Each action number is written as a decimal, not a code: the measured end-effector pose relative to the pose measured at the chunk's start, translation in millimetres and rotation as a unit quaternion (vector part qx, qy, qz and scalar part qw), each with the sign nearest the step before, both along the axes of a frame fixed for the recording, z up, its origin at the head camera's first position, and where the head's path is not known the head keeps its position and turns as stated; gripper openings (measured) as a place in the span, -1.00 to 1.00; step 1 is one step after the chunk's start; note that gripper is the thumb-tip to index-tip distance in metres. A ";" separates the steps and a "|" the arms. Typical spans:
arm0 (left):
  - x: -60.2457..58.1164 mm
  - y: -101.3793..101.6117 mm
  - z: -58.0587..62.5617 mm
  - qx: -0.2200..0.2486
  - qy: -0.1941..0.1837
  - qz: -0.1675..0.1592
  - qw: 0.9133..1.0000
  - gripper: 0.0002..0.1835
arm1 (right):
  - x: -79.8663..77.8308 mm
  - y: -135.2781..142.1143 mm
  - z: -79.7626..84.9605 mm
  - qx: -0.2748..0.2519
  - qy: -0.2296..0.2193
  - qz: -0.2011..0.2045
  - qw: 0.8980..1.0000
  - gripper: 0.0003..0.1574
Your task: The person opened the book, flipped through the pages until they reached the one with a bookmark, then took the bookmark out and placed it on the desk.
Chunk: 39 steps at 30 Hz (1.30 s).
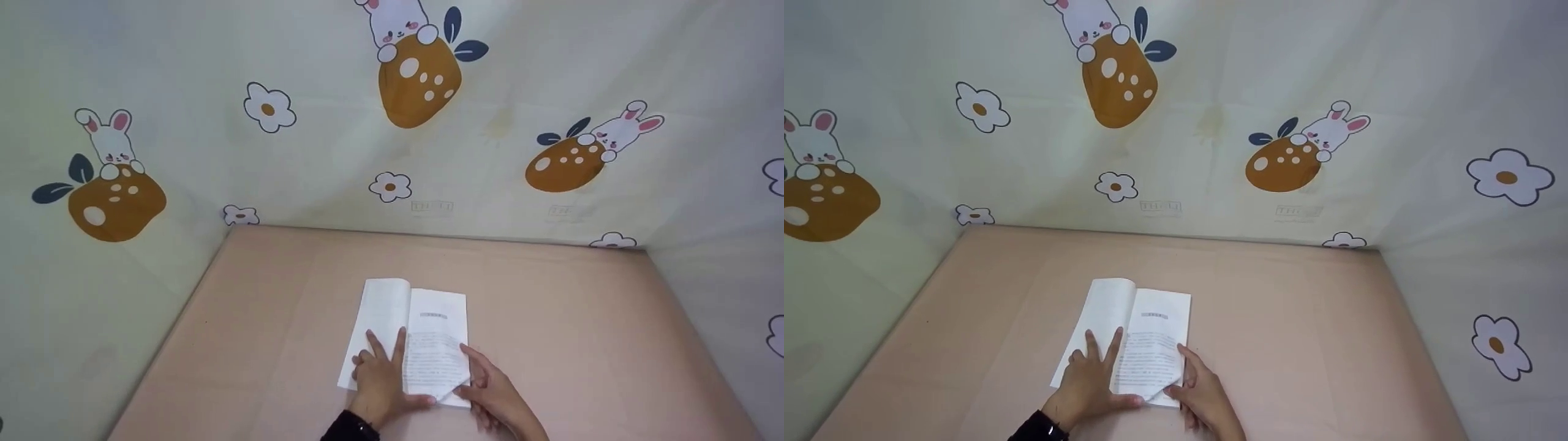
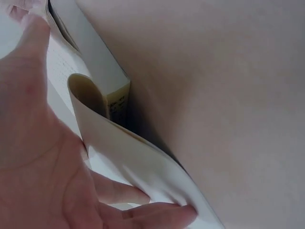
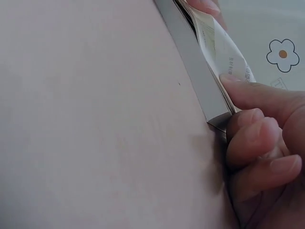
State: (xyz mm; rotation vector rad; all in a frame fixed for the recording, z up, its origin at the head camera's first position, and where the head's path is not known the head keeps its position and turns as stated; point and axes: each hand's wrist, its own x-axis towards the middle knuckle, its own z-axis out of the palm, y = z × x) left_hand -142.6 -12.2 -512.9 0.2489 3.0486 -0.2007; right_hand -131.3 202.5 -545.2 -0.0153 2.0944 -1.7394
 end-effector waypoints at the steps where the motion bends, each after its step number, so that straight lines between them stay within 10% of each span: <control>1: 0.1 -0.2 -0.1 0.001 -0.004 -0.001 1.000 0.38 | -0.3 -0.3 0.2 0.000 0.003 -0.002 1.000 0.08; 21: -0.4 -13.2 8.9 0.100 -0.005 -0.053 0.994 0.19 | 1.7 2.3 -0.4 0.032 0.015 -0.010 0.999 -0.67; 39: -1.0 -28.7 8.0 0.228 -0.031 -0.025 0.973 -0.32 | 1.4 -2.5 -2.8 0.029 -0.009 -0.021 0.999 -0.64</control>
